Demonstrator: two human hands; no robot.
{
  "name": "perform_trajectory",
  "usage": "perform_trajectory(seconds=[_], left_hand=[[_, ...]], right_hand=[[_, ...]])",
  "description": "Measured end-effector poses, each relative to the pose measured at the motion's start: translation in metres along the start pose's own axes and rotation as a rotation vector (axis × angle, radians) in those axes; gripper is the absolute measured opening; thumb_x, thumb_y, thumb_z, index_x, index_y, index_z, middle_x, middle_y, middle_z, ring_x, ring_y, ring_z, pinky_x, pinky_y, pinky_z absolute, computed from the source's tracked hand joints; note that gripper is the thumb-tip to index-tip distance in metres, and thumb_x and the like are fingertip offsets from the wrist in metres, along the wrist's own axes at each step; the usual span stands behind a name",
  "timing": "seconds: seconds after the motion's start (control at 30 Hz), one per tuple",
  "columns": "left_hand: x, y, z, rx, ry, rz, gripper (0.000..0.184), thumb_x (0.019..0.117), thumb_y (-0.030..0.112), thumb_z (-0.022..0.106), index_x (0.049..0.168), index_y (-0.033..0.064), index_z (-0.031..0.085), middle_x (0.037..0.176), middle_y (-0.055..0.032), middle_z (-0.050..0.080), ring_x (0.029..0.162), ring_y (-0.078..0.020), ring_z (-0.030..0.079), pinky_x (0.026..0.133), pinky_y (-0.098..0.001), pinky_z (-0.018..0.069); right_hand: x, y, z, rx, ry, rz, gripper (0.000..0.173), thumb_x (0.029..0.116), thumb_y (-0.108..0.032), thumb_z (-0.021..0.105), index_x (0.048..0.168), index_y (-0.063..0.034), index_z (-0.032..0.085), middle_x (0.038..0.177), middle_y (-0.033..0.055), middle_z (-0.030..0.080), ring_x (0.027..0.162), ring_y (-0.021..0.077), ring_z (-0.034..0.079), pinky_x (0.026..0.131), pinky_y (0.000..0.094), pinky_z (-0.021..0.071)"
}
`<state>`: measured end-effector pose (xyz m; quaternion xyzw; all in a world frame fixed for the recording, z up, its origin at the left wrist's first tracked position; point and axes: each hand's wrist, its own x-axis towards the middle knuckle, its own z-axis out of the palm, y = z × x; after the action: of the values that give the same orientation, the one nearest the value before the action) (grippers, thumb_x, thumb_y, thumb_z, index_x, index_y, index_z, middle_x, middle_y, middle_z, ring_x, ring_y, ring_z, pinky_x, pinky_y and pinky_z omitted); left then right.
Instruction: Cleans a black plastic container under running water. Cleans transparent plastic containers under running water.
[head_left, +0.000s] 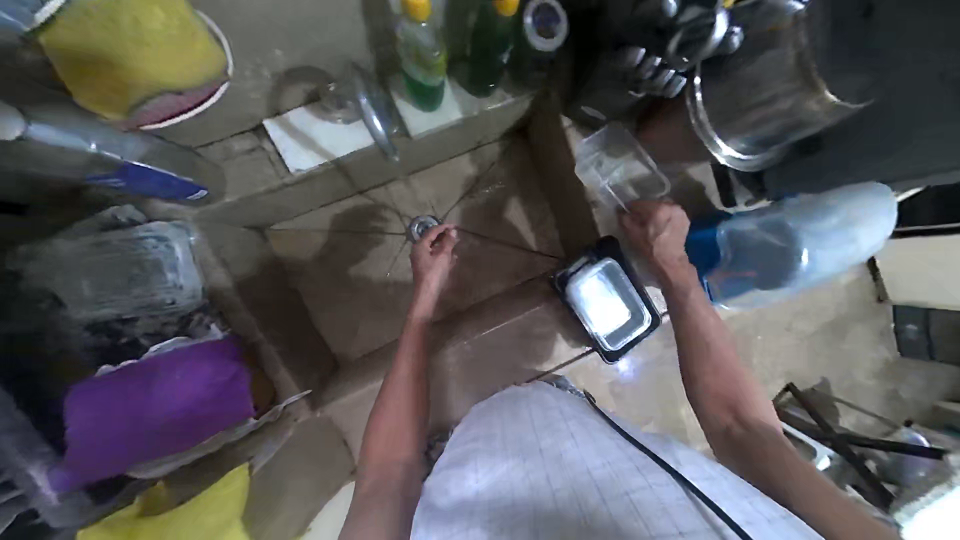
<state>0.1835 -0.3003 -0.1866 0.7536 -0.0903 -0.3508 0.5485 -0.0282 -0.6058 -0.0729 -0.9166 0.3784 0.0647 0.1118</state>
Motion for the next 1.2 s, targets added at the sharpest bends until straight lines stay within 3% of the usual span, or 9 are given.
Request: perform_trajectory(seconds=[0.1,0.23,0.3,0.37,0.47,0.6,0.7,0.83,1.2], left_hand=[[0.015,-0.003,-0.017,-0.216,0.081,-0.093,0.038,0.1066,0.029,0.055,0.134,0.0034,0.061,0.120,-0.0133,0.069,0.091,-0.0198,0.071,0.076,-0.0379,0.0612],[0.040,-0.011,-0.030,-0.550,0.028,-0.280,0.060,0.1078,0.056,0.036,0.152,0.0159,0.046,0.145,-0.0110,0.057,0.128,-0.0294,0.059,0.101,-0.0532,0.0524],[0.046,-0.012,-0.040,-0.680,0.040,-0.258,0.063,0.1075,0.060,0.026,0.151,0.0202,0.047,0.136,-0.0095,0.062,0.121,-0.0260,0.062,0.098,-0.0516,0.0542],[0.055,-0.023,-0.051,-0.746,0.093,-0.169,0.063,0.1093,0.056,0.022,0.134,0.0109,0.057,0.115,-0.0082,0.069,0.104,-0.0197,0.068,0.089,-0.0434,0.0590],[0.054,-0.025,-0.065,-0.703,0.168,-0.182,0.064,0.1096,0.056,0.024,0.124,0.0042,0.060,0.109,-0.0091,0.069,0.101,-0.0185,0.067,0.090,-0.0413,0.0575],[0.046,-0.049,-0.078,-0.696,0.254,-0.325,0.069,0.1034,0.068,0.031,0.135,0.0129,0.058,0.120,-0.0085,0.068,0.109,-0.0227,0.066,0.090,-0.0471,0.0581],[0.037,-0.062,-0.087,-0.720,0.202,-0.387,0.075,0.1005,0.073,0.029,0.142,0.0164,0.053,0.126,-0.0098,0.067,0.111,-0.0248,0.067,0.091,-0.0484,0.0585],[0.041,-0.050,-0.080,-0.621,0.021,-0.442,0.081,0.1007,0.074,0.025,0.145,0.0095,0.048,0.126,-0.0147,0.066,0.109,-0.0271,0.067,0.091,-0.0474,0.0588],[0.085,-0.018,-0.031,-0.349,-0.043,-0.606,0.058,0.1095,0.053,0.035,0.144,0.0093,0.050,0.120,-0.0207,0.066,0.091,-0.0298,0.072,0.078,-0.0434,0.0623]], right_hand=[[-0.004,-0.053,-0.008,0.112,-0.028,-0.313,0.025,0.1014,-0.021,0.060,0.112,-0.0017,0.073,0.110,0.0203,0.072,0.105,0.0388,0.069,0.091,0.0595,0.0547],[0.026,-0.140,0.044,0.430,-0.339,-0.553,0.026,0.1045,-0.021,0.056,0.115,-0.0016,0.070,0.105,0.0142,0.071,0.094,0.0253,0.070,0.088,0.0474,0.0571],[0.050,-0.176,0.076,0.636,-0.492,-0.510,0.029,0.1066,-0.023,0.053,0.119,0.0003,0.066,0.101,0.0132,0.070,0.090,0.0188,0.068,0.086,0.0400,0.0569],[0.074,-0.201,0.099,0.835,-0.559,-0.407,0.028,0.1060,-0.020,0.054,0.121,0.0022,0.064,0.104,0.0120,0.069,0.091,0.0146,0.066,0.087,0.0345,0.0562],[0.096,-0.223,0.116,1.011,-0.585,-0.244,0.024,0.1023,-0.016,0.059,0.121,-0.0015,0.063,0.099,0.0061,0.068,0.073,0.0085,0.058,0.063,0.0266,0.0493],[0.096,-0.238,0.128,1.087,-0.690,-0.237,0.018,0.1027,-0.011,0.058,0.114,0.0005,0.067,0.092,0.0039,0.069,0.061,0.0054,0.054,0.056,0.0237,0.0486],[0.090,-0.245,0.136,1.143,-0.736,-0.225,0.023,0.1029,-0.007,0.055,0.121,0.0018,0.065,0.096,0.0060,0.070,0.062,0.0069,0.057,0.057,0.0241,0.0512],[0.104,-0.230,0.135,1.067,-0.598,-0.133,0.027,0.1051,-0.016,0.056,0.126,-0.0029,0.067,0.101,0.0053,0.072,0.063,0.0061,0.056,0.056,0.0236,0.0487],[0.139,-0.162,0.159,1.141,-0.451,0.397,0.022,0.1040,-0.023,0.056,0.114,-0.0083,0.069,0.072,0.0001,0.058,0.050,0.0079,0.046,0.046,0.0244,0.0422]])
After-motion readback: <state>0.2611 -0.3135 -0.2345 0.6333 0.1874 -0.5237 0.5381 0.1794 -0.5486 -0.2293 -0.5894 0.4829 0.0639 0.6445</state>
